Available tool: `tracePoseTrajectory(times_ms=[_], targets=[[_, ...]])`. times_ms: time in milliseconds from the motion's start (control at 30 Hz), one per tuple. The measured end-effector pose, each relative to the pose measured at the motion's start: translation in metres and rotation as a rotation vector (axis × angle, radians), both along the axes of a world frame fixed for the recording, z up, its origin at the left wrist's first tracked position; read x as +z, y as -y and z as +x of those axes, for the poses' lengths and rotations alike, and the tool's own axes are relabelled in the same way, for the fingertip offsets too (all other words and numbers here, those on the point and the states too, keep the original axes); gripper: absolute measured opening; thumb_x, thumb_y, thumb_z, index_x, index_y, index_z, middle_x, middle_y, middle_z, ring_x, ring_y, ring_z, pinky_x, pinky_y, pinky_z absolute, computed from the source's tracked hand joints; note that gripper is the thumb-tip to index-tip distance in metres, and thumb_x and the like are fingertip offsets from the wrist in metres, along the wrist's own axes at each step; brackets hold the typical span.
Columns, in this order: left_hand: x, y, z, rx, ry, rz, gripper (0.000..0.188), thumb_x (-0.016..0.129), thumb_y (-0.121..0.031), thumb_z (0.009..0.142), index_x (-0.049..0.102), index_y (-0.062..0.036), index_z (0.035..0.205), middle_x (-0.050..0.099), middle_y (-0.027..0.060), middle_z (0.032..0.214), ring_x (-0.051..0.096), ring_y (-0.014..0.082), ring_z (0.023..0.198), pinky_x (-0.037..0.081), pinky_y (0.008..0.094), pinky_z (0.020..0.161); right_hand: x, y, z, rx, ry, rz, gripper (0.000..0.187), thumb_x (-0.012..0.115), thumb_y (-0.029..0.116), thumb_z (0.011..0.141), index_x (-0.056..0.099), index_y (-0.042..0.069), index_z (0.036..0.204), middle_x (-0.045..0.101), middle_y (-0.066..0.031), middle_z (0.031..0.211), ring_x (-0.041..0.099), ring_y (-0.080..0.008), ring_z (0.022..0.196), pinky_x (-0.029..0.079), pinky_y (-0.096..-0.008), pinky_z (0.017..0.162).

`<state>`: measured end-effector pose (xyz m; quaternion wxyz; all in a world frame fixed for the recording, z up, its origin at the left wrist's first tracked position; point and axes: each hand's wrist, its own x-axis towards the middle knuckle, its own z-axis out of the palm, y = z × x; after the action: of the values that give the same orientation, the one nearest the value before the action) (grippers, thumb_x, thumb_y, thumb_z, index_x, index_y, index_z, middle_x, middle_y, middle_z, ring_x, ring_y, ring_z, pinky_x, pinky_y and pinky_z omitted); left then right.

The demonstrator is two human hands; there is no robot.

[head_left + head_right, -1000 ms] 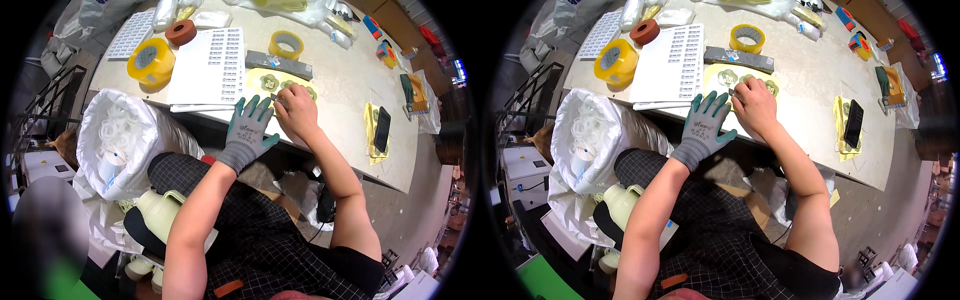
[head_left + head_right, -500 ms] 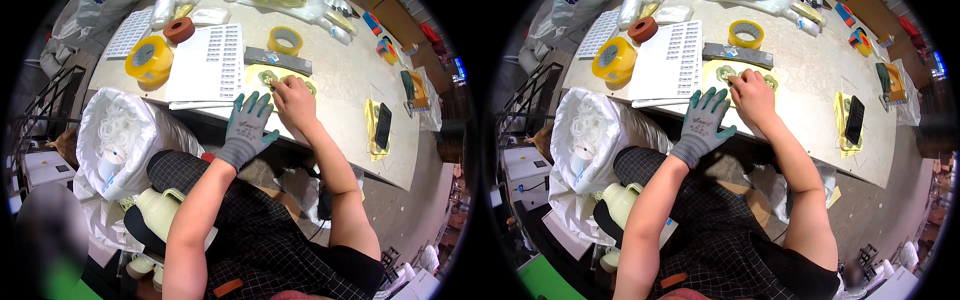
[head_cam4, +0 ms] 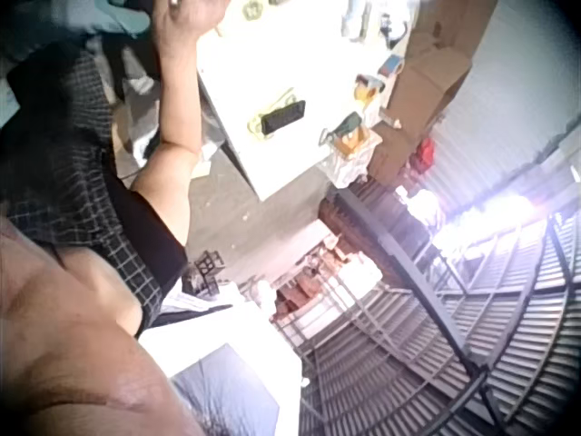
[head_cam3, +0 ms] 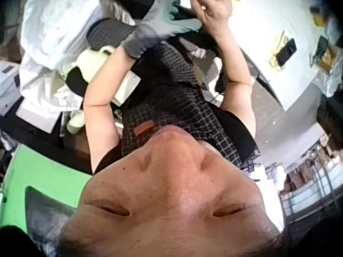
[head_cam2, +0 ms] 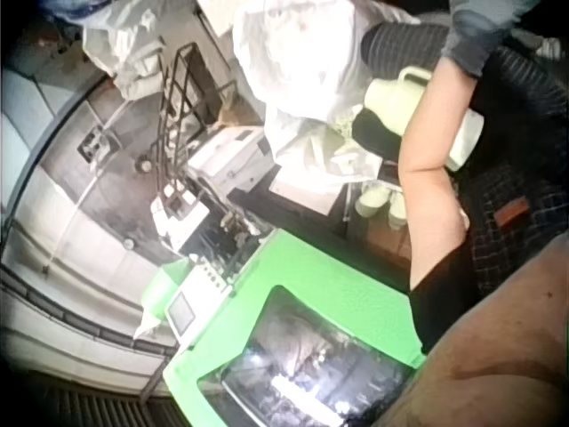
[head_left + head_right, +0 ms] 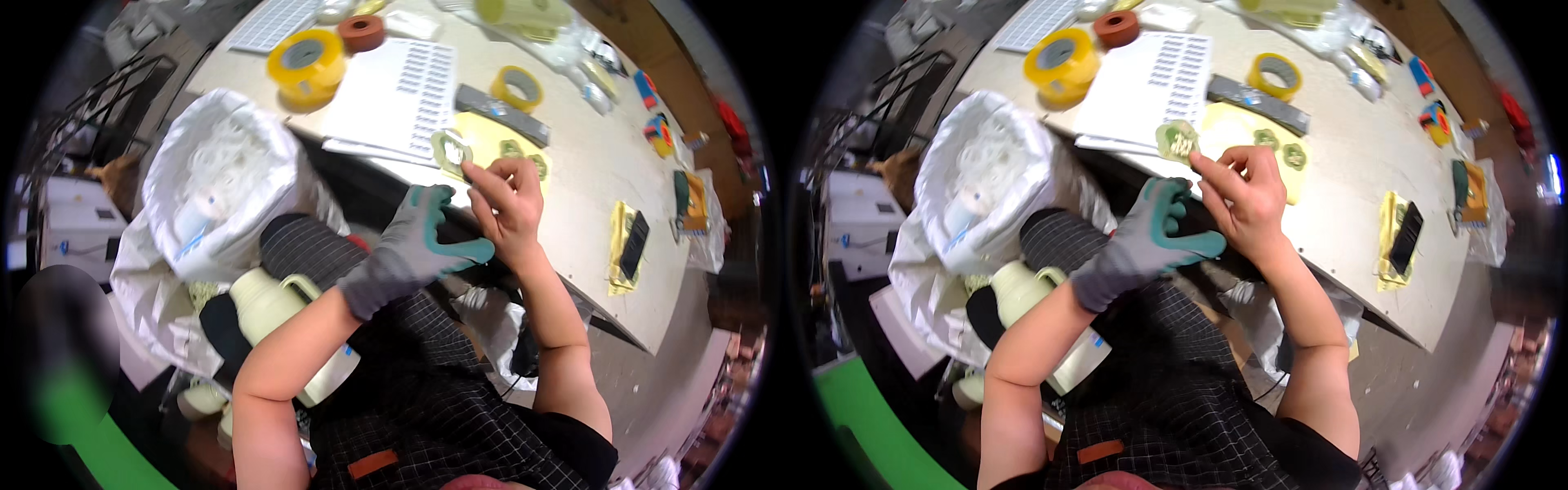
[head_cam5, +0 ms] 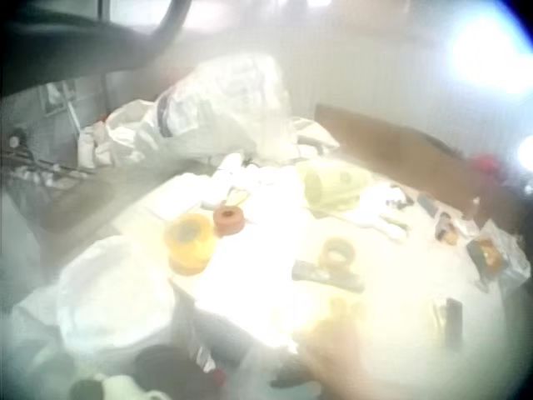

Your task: The person applies several stickers and labels to the side of a yellow plastic jug. They pick stickers from sheets on a table and press them onto the jug surface, while also handling white plastic rings from a bag.

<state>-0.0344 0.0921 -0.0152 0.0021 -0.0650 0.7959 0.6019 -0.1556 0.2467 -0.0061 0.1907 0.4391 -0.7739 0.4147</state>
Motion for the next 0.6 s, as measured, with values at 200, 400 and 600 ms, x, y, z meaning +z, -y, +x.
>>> tracePoseTrajectory(times_ms=[200,400,600], targets=[[0.034,0.057,0.115,0.477,0.085,0.760,0.038,0.066,-0.025,0.103,0.060,0.0009,0.130,0.070,0.0056,0.106,0.068,0.0110,0.090,0.057,0.0269,0.077,0.011,0.048,0.066,0.368,-0.291,0.043,0.050,0.085,0.010,0.068,0.080,0.022,0.117,0.060,-0.0009,0.088,0.056,-0.0193,0.073,0.048,-0.0303,0.059],[0.034,0.038,0.213,0.913,-0.042,0.457,0.014,0.082,-0.003,0.090,0.071,-0.0002,0.098,0.071,0.0016,0.087,0.064,0.0072,0.073,0.053,0.0223,0.066,0.006,0.081,0.132,0.693,-0.324,0.056,0.042,0.082,0.016,0.076,0.079,0.020,0.118,0.060,-0.0004,0.091,0.059,-0.0175,0.074,0.049,-0.0294,0.060],[0.021,0.021,0.293,1.291,-0.126,0.054,0.013,0.083,-0.003,0.090,0.070,-0.0015,0.087,0.070,0.0014,0.080,0.066,0.0080,0.070,0.052,0.0247,0.061,-0.008,0.095,0.175,0.768,-0.201,0.215,0.049,0.087,0.022,0.076,0.075,0.015,0.123,0.063,-0.0026,0.094,0.062,-0.0182,0.073,0.051,-0.0315,0.059]])
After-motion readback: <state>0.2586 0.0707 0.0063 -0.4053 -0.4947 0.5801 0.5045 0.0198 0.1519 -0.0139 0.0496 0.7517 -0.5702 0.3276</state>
